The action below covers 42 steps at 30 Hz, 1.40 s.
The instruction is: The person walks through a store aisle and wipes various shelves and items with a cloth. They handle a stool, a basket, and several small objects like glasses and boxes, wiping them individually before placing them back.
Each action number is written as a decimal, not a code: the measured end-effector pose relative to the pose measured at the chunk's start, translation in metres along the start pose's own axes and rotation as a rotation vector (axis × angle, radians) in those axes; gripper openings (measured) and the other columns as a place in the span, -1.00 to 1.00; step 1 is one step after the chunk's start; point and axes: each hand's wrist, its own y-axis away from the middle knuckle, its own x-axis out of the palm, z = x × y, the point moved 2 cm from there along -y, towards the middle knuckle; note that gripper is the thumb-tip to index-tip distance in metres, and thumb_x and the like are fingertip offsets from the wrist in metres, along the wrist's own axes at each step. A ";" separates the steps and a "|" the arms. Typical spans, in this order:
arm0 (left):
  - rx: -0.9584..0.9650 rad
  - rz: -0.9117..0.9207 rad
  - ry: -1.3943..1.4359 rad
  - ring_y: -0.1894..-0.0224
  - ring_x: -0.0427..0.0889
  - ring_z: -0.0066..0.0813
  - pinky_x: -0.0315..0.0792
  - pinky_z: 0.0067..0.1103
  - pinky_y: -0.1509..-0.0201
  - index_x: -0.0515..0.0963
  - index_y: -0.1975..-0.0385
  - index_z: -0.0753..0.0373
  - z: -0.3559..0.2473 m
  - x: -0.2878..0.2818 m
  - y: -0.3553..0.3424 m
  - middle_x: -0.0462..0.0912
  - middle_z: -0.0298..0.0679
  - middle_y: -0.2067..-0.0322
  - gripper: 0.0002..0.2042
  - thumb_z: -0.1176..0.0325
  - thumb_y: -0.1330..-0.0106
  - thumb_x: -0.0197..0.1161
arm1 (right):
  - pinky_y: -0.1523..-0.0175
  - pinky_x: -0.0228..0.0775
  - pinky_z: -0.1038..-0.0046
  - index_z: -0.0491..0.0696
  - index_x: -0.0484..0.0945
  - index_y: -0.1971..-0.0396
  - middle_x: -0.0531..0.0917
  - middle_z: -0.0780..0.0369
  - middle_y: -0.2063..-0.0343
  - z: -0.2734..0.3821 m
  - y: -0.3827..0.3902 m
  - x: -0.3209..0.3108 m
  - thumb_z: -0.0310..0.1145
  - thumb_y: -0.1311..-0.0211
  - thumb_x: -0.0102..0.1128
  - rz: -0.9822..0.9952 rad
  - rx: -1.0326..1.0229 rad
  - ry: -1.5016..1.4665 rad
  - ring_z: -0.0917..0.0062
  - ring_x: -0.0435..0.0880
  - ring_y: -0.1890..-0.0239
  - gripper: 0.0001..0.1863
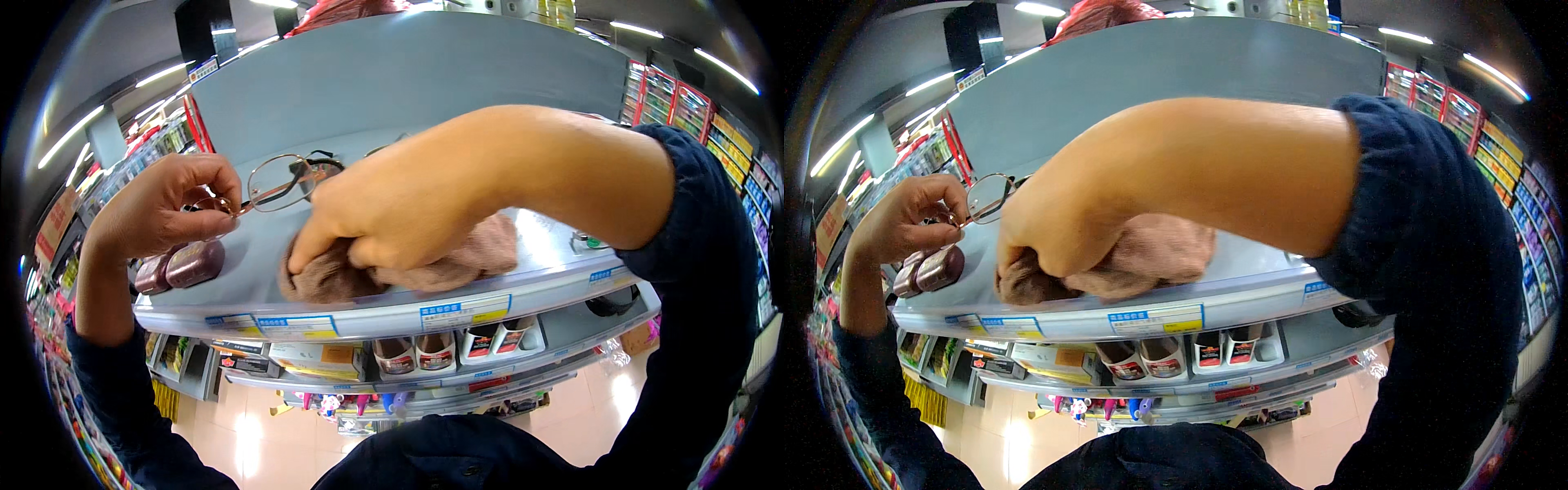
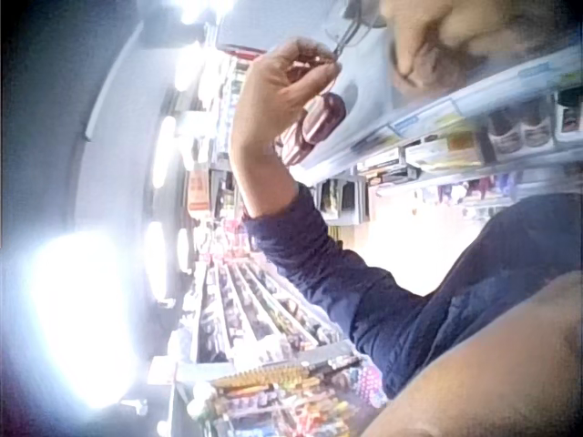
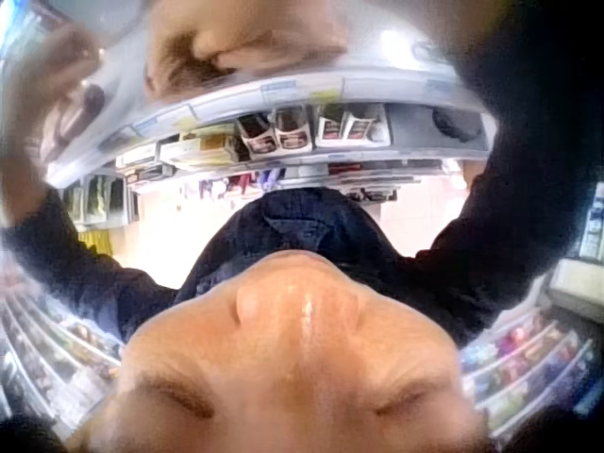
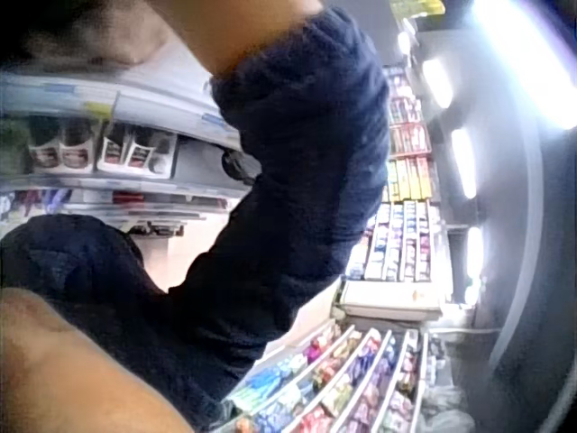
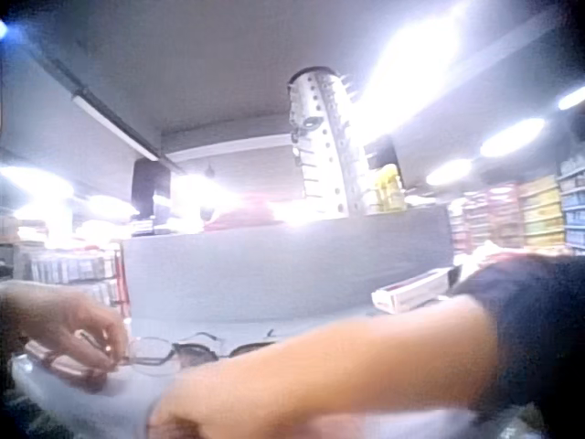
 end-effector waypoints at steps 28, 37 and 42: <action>0.044 -0.104 -0.124 0.40 0.46 -0.70 0.40 -0.72 0.26 0.50 0.39 0.27 0.005 -0.025 0.022 0.49 -0.39 0.46 -0.90 0.50 -0.11 0.25 | -0.05 0.25 0.23 0.00 0.43 -0.04 0.46 0.00 0.18 0.028 -0.056 -0.003 -0.53 -0.04 -0.14 0.033 0.067 -0.003 0.12 0.43 0.08 -0.52; 0.131 0.061 -0.096 0.37 0.56 -0.60 0.48 -0.68 0.23 0.52 0.33 0.32 0.009 -0.003 0.011 0.57 -0.27 0.42 -0.86 0.41 -0.19 0.25 | -0.11 0.34 0.36 -0.12 0.47 0.00 0.56 0.10 0.10 -0.030 0.052 0.009 -0.63 0.10 -0.10 -0.290 0.052 -0.083 0.33 0.55 0.09 -0.47; 0.113 0.143 -0.152 0.35 0.58 -0.56 0.49 -0.66 0.20 0.53 0.33 0.32 -0.003 0.009 0.007 0.59 -0.26 0.41 -0.85 0.39 -0.19 0.25 | -0.16 0.35 0.55 -0.15 0.44 -0.05 0.55 0.14 0.05 -0.042 0.093 -0.007 -0.63 0.05 -0.02 -0.613 0.350 -0.612 0.47 0.55 0.02 -0.46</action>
